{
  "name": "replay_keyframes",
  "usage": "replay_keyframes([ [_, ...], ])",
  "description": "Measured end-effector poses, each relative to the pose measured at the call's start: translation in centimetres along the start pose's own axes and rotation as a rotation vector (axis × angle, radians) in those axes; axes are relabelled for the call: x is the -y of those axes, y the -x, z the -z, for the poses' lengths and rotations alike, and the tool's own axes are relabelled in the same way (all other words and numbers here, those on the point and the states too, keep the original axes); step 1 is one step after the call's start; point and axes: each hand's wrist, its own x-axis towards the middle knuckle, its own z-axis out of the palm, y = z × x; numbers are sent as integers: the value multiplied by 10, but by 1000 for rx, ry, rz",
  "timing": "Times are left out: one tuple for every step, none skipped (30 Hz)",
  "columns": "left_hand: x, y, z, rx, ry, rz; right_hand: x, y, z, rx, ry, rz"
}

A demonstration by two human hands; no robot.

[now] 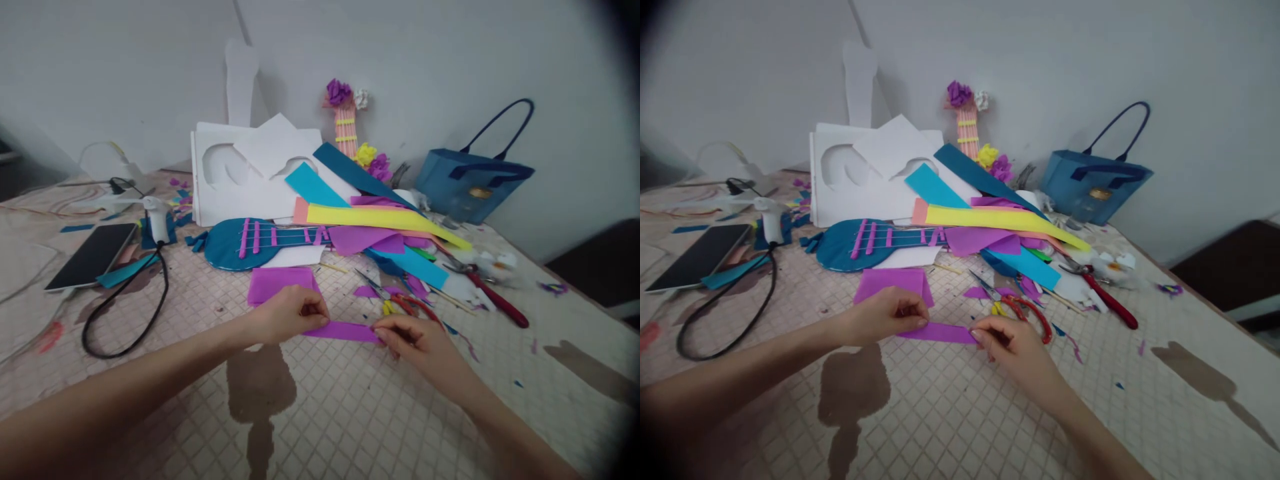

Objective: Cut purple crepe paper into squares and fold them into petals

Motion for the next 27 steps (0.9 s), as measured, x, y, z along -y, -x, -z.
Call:
replay_keyframes([
  [-1,-5,0,-9,28,5,-6,1,7,-52,75,-1],
  [-2,-10,1,-12,80,13,-12,3,14,-109,163,-5],
  [-4,-17,0,-6,150,22,-19,4,21,-164,260,-11],
  [-7,-24,0,4,228,31,-28,4,26,-208,364,-17],
  [-10,-33,-2,21,311,43,-36,4,30,-239,458,-8],
  [-14,-42,-5,36,372,51,-44,4,32,-254,524,1],
  [-18,-52,-9,52,409,59,-52,4,33,-256,564,7],
  [-22,-62,-14,67,439,70,-59,3,33,-247,585,9],
  [-25,-73,-19,79,469,83,-65,2,31,-234,597,7],
  [-26,-82,-25,95,497,101,-69,1,30,-225,602,3],
  [-26,-92,-31,107,518,122,-72,1,28,-219,603,-1],
  [-25,-100,-36,111,531,142,-73,0,27,-216,601,-5],
  [-22,-107,-41,112,534,163,-74,0,26,-217,597,-12],
  [-18,-114,-44,106,531,180,-74,0,25,-219,592,-20],
  [-13,-119,-47,96,524,193,-73,0,25,-219,590,-28],
  [-7,-123,-48,83,514,202,-72,0,25,-219,594,-37],
  [-2,-126,-48,70,503,209,-72,0,24,-218,604,-47],
  [3,-129,-47,58,493,216,-72,0,24,-218,617,-52],
  [8,-131,-46,49,484,224,-72,-1,23,-219,630,-53],
  [11,-132,-45,45,477,232,-72,-1,22,-222,643,-50],
  [14,-133,-43,47,472,240,-72,-1,21,-226,654,-45],
  [15,-134,-42,55,469,247,-72,-1,20,-229,660,-40],
  [16,-134,-41,67,465,252,-72,-1,20,-232,660,-36],
  [15,-134,-40,81,459,254,-72,-1,19,-235,657,-37],
  [14,-134,-39,97,450,253,-71,0,19,-238,648,-40],
  [13,-134,-38,111,436,252,-71,1,20,-243,635,-45],
  [11,-134,-38,122,418,250,-71,3,22,-249,621,-51],
])
